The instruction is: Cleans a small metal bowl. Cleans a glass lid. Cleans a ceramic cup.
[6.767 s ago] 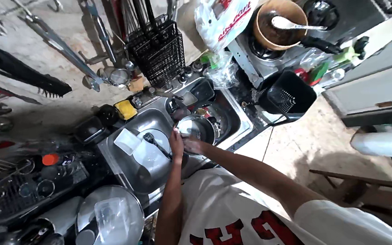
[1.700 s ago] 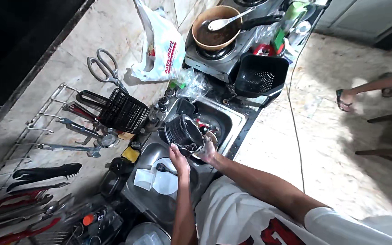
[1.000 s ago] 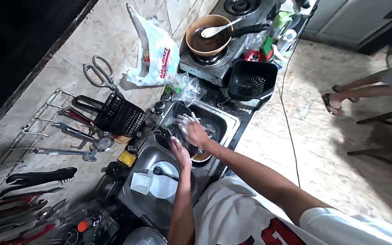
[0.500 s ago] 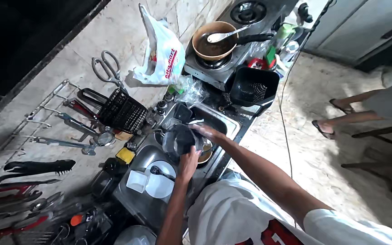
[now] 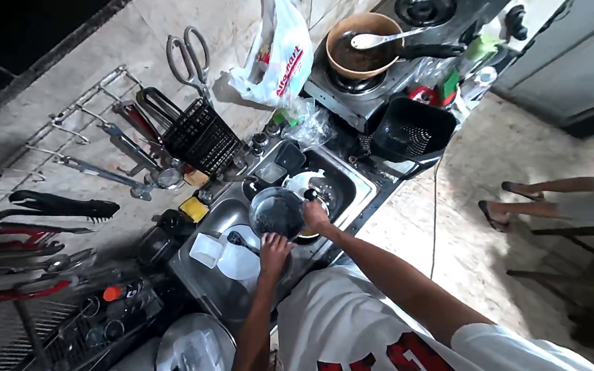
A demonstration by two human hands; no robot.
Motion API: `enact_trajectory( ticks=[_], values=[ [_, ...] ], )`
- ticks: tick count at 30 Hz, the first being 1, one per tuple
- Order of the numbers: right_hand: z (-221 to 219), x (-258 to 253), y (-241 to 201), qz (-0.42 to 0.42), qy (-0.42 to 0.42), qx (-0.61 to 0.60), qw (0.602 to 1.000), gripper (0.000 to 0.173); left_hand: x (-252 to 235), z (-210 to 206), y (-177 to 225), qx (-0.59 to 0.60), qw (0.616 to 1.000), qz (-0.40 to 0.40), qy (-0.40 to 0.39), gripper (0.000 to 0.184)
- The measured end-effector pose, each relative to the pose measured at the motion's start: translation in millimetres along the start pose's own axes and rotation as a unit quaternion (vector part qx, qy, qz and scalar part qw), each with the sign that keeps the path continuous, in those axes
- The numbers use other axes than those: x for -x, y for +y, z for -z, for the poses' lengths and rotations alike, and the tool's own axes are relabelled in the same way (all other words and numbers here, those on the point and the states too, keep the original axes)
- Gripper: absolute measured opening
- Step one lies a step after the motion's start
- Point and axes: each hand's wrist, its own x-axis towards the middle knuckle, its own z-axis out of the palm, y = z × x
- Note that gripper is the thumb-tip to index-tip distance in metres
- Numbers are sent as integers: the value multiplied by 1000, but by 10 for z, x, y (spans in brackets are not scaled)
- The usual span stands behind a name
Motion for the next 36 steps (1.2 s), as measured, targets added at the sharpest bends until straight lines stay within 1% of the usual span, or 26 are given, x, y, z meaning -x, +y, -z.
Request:
enact_trajectory(
  ticks=[1, 2, 3, 4, 5, 6, 7, 9, 11, 12, 14, 15, 17, 18, 19, 20, 21, 22, 23, 24, 26, 28, 30, 31, 34, 36],
  values=[
    [-16, -2, 4, 2, -4, 8, 1000, 34, 34, 8, -26, 24, 998, 54, 21, 46],
    [-32, -1, 6, 4, -6, 15, 1000, 35, 43, 30, -31, 61, 989, 129, 45, 51],
    [-47, 11, -1, 5, -10, 22, 1000, 36, 20, 43, -27, 120, 966, 210, 92, 57],
    [-70, 19, -4, 8, -12, 29, 999, 37, -30, 13, -38, 190, 929, 277, 158, 67],
    [-91, 21, -3, 11, -9, 31, 999, 37, -91, -38, -61, 254, 886, 325, 214, 76],
    [-108, 26, -4, 11, -4, 29, 999, 38, -143, -99, -82, 297, 846, 366, 249, 79],
    [-118, 43, -14, 5, 0, 22, 1000, 40, -180, -148, -95, 313, 819, 402, 263, 72],
    [-128, 82, -45, -17, 14, -13, 1000, 53, -233, -186, -102, 315, 794, 449, 262, 50],
    [-122, 100, -47, -9, 20, -102, 995, 69, -279, -144, -77, 338, 776, 465, 262, 43],
    [-119, 120, -32, 15, 16, -158, 987, 69, -294, -125, -59, 345, 770, 469, 260, 43],
    [-117, 177, 12, 71, 8, -238, 969, 65, -284, -135, -54, 345, 768, 474, 256, 44],
    [-108, 205, 28, 81, 1, -277, 957, 65, -263, -153, -64, 341, 769, 476, 257, 44],
    [-61, 240, 22, 62, -12, -356, 932, 68, -243, -183, -84, 330, 772, 478, 259, 44],
    [-50, 237, 22, 56, -8, -384, 922, 64, -238, -193, -88, 324, 771, 479, 265, 44],
    [-68, 219, 62, 67, -2, -390, 919, 56, -217, -204, -83, 319, 770, 481, 272, 44],
    [-107, 178, 131, 94, 7, -369, 925, 47, -190, -220, -75, 316, 767, 483, 280, 44],
    [-141, 126, 198, 120, 12, -326, 938, 44, -175, -233, -68, 312, 764, 485, 288, 44],
    [-153, 84, 234, 130, 18, -281, 951, 46, -182, -236, -61, 313, 760, 486, 296, 44],
    [-157, 76, 242, 123, 25, -244, 961, 50, -191, -228, -47, 315, 755, 490, 302, 44],
    [-176, 96, 233, 108, 39, -210, 971, 50, -195, -214, -29, 316, 750, 495, 304, 44],
    [-214, 170, 165, 76, 71, -144, 984, 39, -222, -168, 10, 312, 748, 506, 298, 43],
    [-194, 203, 50, 38, 95, -70, 992, 32, -264, -125, 40, 301, 755, 508, 287, 42],
    [-71, 160, -134, 5, 80, 1, 997, 31, -291, -116, 36, 291, 763, 506, 278, 41],
    [-6, 108, -228, 6, 75, 31, 997, 31, -292, -127, 27, 289, 765, 505, 275, 40],
    [107, -153, -515, 64, 44, 104, 992, 32, -287, -119, -1, 300, 773, 491, 267, 40],
    [67, -327, -722, 128, 20, 141, 981, 29, -286, -87, -16, 307, 780, 483, 255, 41]
  ],
)
